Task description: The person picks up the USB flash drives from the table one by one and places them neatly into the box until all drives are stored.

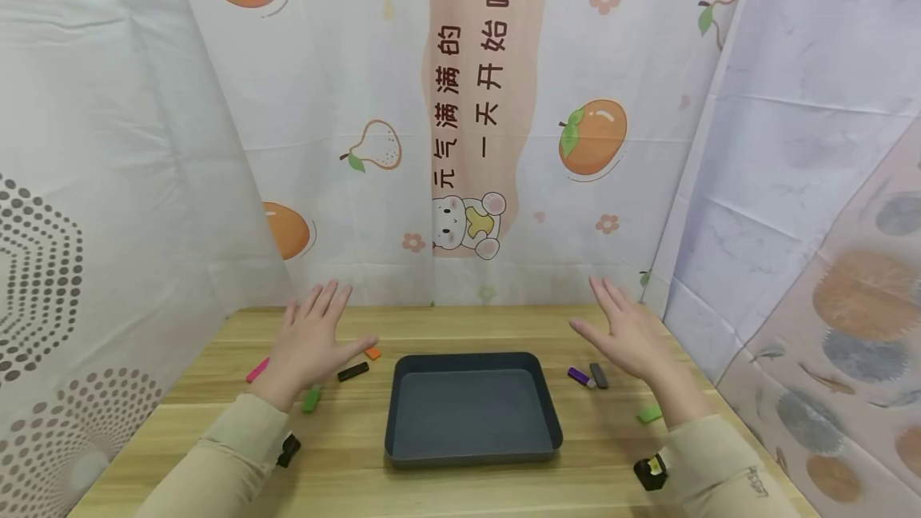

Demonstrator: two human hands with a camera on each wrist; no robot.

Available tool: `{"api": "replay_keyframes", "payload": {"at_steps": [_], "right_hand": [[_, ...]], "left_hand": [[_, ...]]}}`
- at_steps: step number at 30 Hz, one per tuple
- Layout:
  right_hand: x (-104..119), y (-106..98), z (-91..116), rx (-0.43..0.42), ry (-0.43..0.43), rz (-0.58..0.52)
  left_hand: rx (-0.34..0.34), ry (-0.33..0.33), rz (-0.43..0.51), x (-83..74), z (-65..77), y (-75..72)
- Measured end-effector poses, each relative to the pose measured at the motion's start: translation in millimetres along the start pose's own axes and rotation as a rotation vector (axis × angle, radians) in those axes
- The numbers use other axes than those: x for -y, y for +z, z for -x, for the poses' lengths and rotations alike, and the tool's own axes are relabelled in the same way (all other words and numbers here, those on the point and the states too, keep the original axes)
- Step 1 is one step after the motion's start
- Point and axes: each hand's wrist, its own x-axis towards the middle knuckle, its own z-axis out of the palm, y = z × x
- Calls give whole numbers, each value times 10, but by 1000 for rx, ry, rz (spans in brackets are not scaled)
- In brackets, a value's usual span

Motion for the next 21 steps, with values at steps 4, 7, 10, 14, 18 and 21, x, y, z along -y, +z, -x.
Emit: {"api": "replay_keyframes", "payload": {"at_steps": [4, 7, 10, 14, 18, 21], "right_hand": [[33, 40, 6, -38, -13, -126], [51, 83, 12, -56, -23, -204], [74, 129, 21, -63, -15, -286], [117, 188, 48, -59, 22, -386], [171, 243, 89, -42, 63, -499], [213, 274, 115, -25, 87, -596]], "left_hand": [[11, -1, 37, -58, -9, -41], [23, 1, 76, -101, -13, -45], [31, 5, 109, -133, -11, -32], [23, 11, 136, -177, -1, -5], [6, 26, 173, -242, 24, 2], [-5, 38, 195, -286, 52, 4]]}}
